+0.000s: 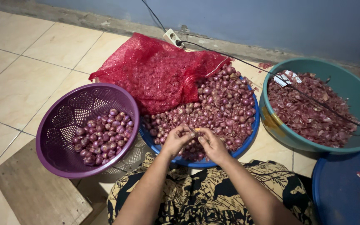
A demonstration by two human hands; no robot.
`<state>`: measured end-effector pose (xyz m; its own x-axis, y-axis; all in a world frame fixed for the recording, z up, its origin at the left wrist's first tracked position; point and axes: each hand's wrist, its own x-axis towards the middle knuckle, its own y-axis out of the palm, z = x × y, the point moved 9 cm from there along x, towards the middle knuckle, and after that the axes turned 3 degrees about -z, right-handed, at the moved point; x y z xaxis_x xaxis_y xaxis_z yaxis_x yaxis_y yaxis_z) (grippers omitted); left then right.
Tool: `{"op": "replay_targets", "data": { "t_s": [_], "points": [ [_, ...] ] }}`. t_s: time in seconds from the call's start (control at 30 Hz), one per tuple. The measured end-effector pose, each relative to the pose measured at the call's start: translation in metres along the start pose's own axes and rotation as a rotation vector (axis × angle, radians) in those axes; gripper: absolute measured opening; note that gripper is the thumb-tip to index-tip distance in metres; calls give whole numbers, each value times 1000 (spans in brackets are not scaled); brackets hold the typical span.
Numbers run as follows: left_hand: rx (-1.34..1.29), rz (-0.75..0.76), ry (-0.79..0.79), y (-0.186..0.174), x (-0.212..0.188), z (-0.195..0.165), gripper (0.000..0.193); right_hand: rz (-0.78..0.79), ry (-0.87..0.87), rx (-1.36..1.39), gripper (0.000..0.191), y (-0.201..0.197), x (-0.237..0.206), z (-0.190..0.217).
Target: The person sits on the floor peeling dry outer skins off shallots by hand, placing peeled shallots into a purple colander and discarded skins into a green basin. They occasionally use a small knife to trim the shallot ends and continue peeling from a large blue tray of unpeeled shallots.
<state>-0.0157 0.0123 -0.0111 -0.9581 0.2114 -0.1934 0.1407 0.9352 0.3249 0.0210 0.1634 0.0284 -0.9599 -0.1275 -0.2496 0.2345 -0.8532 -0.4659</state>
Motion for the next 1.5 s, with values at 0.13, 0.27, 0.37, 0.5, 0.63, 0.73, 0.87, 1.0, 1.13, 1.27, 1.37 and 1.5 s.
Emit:
{"op": "replay_targets", "data": {
  "t_s": [0.13,0.27,0.37,0.5,0.63,0.73,0.87,1.0,1.13,1.27,1.37,1.5],
  "points": [
    [33,53,27,7,-1,3,22,-30,-65,49,21,4,9,-11],
    [153,150,25,26,-3,12,32,-94,-262,193,16,-2,22,-13],
    [149,67,111,21,-2,3,36,-30,-102,375,25,-4,31,-31],
    [122,-2,136,8,-1,-5,37,70,-20,347,41,-3,26,-38],
    [-18,-31,89,6,2,-1,33,87,-156,415,41,3,27,-30],
    [-31,-34,94,7,2,0,40,26,-161,269,41,2,34,-35],
    [-19,-34,145,5,2,-4,38,72,94,481,44,4,31,-51],
    [11,-51,174,2,1,-6,43,136,88,524,47,1,13,-29],
    [16,-89,132,-2,0,-4,42,132,113,413,48,-2,5,-13],
    [-120,-112,88,-4,2,-2,32,135,137,450,47,-1,8,-17],
    [-111,-105,170,-2,2,-10,43,137,131,471,49,3,14,-29],
    [-49,-89,177,0,2,-10,43,124,45,429,49,8,23,-37]
  ]
}}
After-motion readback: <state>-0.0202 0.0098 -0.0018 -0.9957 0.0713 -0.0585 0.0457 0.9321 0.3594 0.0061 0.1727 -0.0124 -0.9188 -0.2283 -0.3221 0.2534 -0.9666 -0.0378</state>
